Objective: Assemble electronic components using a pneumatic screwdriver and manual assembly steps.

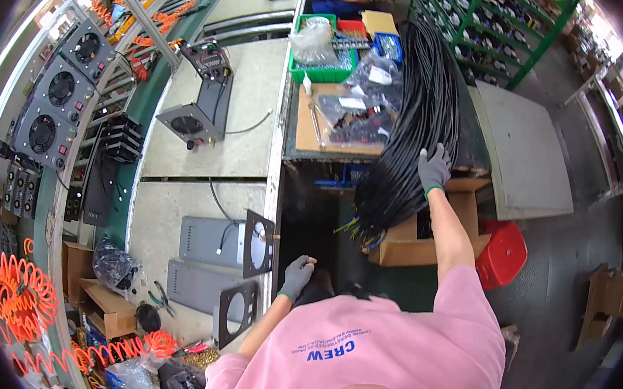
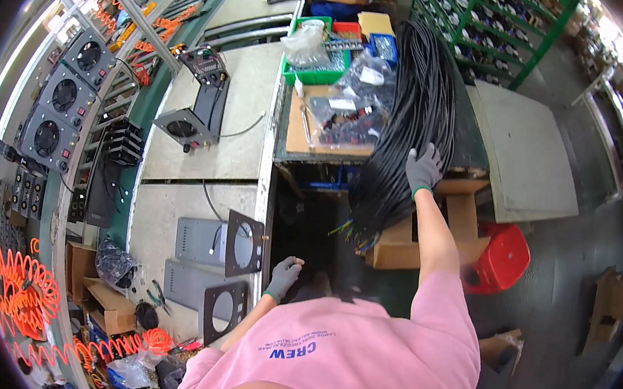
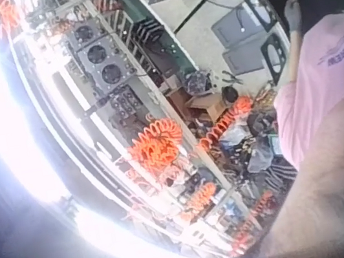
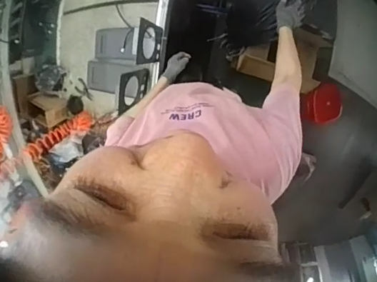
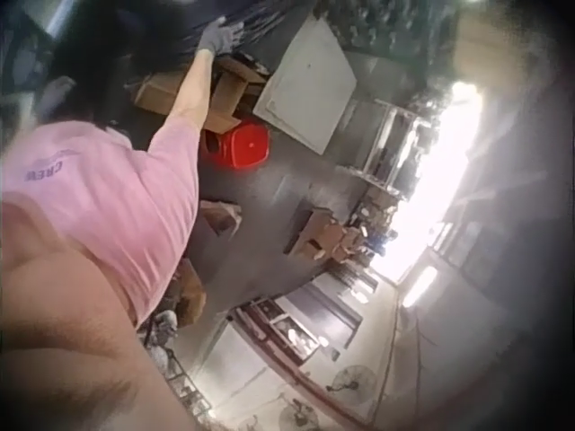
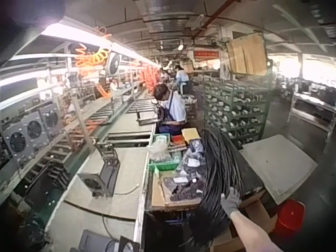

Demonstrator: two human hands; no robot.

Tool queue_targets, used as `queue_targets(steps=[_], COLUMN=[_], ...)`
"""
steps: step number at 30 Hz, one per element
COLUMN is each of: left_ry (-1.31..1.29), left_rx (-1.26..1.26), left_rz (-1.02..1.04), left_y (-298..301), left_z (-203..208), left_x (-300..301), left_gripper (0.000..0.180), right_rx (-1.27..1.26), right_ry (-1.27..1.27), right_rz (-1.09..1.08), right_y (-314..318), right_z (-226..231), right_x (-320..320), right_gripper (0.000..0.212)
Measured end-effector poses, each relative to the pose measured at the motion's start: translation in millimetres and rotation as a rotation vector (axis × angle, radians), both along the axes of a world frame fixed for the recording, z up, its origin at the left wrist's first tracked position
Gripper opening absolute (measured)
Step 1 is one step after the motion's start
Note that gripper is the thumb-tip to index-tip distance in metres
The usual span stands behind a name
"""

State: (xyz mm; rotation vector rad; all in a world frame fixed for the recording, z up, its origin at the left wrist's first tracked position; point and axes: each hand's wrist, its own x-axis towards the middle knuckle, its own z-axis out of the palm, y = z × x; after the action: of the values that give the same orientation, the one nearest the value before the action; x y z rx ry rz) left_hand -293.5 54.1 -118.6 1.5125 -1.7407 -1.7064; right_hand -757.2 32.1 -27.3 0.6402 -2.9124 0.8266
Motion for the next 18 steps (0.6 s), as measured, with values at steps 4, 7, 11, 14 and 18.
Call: queue_targets(steps=[4,7,11,14,18], left_ry=[-0.047,-0.117,-0.152,-0.118,-0.093], left_rx=[-0.102,-0.109,0.069,0.025,-0.010], left_rz=[-0.036,-0.060,-0.073,-0.164,-0.257], left_y=[-26,-32,-33,-35,-51], left_z=[21,19,1,-13,1], left_x=[-11,-20,-41,-70,-120], left_gripper=[0.021,0.022,0.024,0.023,0.023], right_rx=[0.238,0.348,0.260,0.238,0.208], right_ry=[-0.116,0.225,0.363,0.374,0.370], right_rz=[-0.076,-0.133,-0.098,-0.085,-0.084], right_y=[-53,-58,-64,-69,-65], right_z=[7,-31,-28,-32,-30], right_x=[-23,-10,-10,-9,-8], right_gripper=[0.076,0.072,0.070,0.070,0.070])
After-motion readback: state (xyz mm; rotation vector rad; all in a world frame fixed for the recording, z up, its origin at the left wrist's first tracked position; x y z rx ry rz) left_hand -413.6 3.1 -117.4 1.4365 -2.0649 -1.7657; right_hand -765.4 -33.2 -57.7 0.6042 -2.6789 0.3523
